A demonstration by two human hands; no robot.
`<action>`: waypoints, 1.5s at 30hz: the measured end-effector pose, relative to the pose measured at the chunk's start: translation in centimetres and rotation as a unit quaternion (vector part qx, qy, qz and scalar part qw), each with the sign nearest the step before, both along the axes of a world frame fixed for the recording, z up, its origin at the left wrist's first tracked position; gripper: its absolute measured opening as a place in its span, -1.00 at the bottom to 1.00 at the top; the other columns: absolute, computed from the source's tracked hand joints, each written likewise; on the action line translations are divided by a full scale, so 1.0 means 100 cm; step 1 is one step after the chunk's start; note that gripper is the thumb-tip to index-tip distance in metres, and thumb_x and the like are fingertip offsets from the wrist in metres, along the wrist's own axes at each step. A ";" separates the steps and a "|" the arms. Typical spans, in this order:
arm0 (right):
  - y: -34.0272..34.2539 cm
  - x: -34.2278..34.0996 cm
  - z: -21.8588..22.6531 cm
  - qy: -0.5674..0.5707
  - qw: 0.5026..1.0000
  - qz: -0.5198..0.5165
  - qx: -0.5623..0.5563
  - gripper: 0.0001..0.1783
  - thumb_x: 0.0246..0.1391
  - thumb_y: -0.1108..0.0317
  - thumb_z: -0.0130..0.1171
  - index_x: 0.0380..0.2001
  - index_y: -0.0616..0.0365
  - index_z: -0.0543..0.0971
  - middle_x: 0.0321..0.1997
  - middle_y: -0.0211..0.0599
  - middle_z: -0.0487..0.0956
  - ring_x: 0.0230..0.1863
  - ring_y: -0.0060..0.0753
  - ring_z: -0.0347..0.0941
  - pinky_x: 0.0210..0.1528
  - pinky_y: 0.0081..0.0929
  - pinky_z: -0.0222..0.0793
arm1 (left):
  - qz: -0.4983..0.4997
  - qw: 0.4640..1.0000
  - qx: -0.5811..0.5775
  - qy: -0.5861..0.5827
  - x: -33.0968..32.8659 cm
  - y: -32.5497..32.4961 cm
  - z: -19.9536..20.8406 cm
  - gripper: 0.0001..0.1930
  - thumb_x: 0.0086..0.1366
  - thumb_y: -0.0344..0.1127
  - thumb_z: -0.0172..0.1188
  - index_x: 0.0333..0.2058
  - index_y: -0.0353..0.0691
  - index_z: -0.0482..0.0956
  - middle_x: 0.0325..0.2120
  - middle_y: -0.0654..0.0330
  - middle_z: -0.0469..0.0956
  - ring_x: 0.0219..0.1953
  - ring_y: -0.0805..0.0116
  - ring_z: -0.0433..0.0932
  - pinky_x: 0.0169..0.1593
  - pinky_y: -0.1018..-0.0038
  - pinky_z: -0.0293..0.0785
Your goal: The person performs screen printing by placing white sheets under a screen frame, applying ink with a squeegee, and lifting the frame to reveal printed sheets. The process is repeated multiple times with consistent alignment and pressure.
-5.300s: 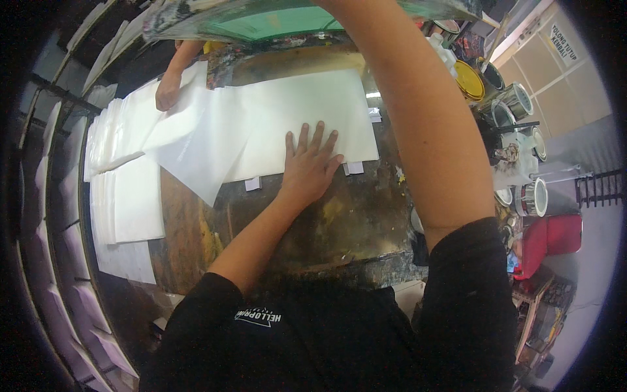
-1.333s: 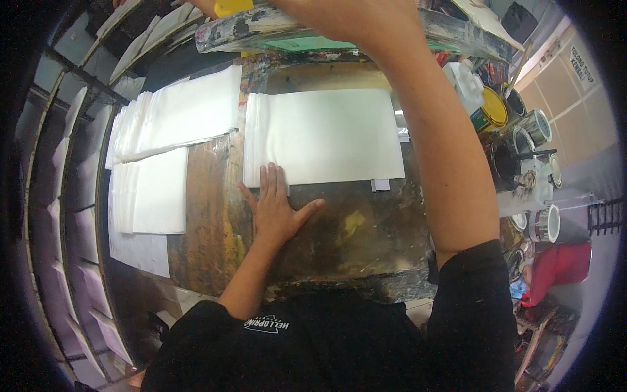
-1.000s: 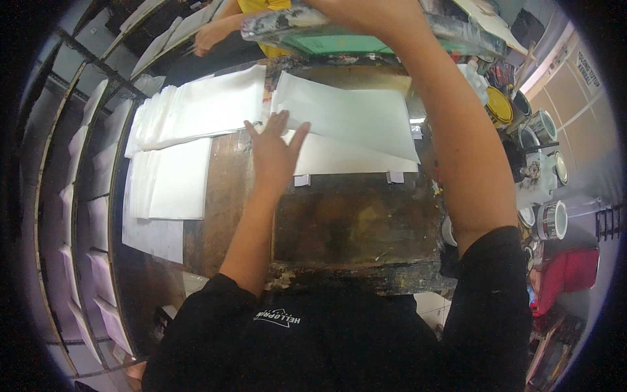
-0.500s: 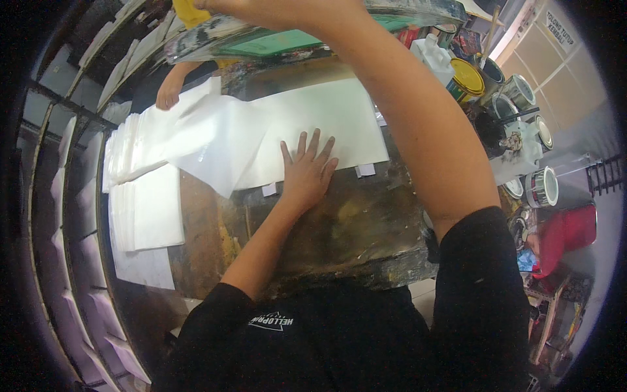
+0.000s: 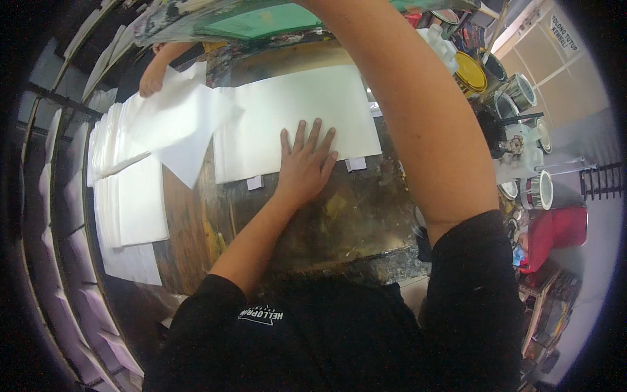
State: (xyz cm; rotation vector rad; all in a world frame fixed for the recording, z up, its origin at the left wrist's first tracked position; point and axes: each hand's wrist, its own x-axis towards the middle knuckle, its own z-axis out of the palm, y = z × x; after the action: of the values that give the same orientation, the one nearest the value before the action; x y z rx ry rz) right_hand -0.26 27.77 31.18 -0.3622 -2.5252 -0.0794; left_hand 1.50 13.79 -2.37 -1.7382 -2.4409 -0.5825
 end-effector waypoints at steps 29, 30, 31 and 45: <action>-0.004 0.008 -0.278 -0.205 0.978 0.009 -0.048 -0.64 0.05 0.31 0.26 -0.03 -0.05 0.55 -0.12 -0.27 0.64 -0.03 -0.10 0.60 -0.02 0.14 0.31 | 0.221 0.947 0.115 -0.202 -0.016 -0.135 0.019 0.19 -0.33 0.20 0.70 0.30 -0.34 0.49 -0.25 0.13 0.46 -0.15 0.14 0.42 0.03 0.23 0.42; 0.012 -0.013 -0.278 -0.194 0.980 0.002 -0.034 -0.65 0.07 0.31 0.23 -0.02 -0.07 0.55 -0.12 -0.26 0.64 -0.03 -0.09 0.60 -0.02 0.18 0.32 | 0.217 0.948 0.122 -0.200 -0.016 -0.136 0.018 0.20 -0.33 0.20 0.70 0.30 -0.34 0.49 -0.26 0.13 0.47 -0.15 0.14 0.42 0.02 0.23 0.41; 0.034 -0.036 -0.279 -0.200 0.979 -0.005 -0.044 -0.66 0.08 0.29 0.23 -0.04 -0.07 0.55 -0.11 -0.26 0.64 -0.03 -0.07 0.60 -0.01 0.22 0.34 | 0.212 0.948 0.130 -0.198 -0.017 -0.136 0.019 0.21 -0.33 0.20 0.70 0.31 -0.33 0.48 -0.27 0.14 0.47 -0.16 0.15 0.42 0.02 0.24 0.41; 0.053 -0.049 -0.268 -0.205 0.978 0.015 -0.047 -0.64 0.06 0.20 0.26 -0.06 -0.03 0.55 -0.13 -0.14 0.65 -0.06 0.02 0.62 -0.07 0.12 0.48 | 0.188 0.953 0.140 -0.193 -0.012 -0.138 0.023 0.27 -0.15 0.29 0.59 0.43 -0.36 0.27 -0.33 0.11 0.59 -0.28 0.21 0.49 0.02 0.30 0.31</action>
State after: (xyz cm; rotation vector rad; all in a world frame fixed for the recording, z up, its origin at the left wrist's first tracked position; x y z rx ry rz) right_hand -5.14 33.02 4.37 -0.3760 -2.9493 -0.0231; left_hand 0.30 -0.01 -0.10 -1.0939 -2.6635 -1.2388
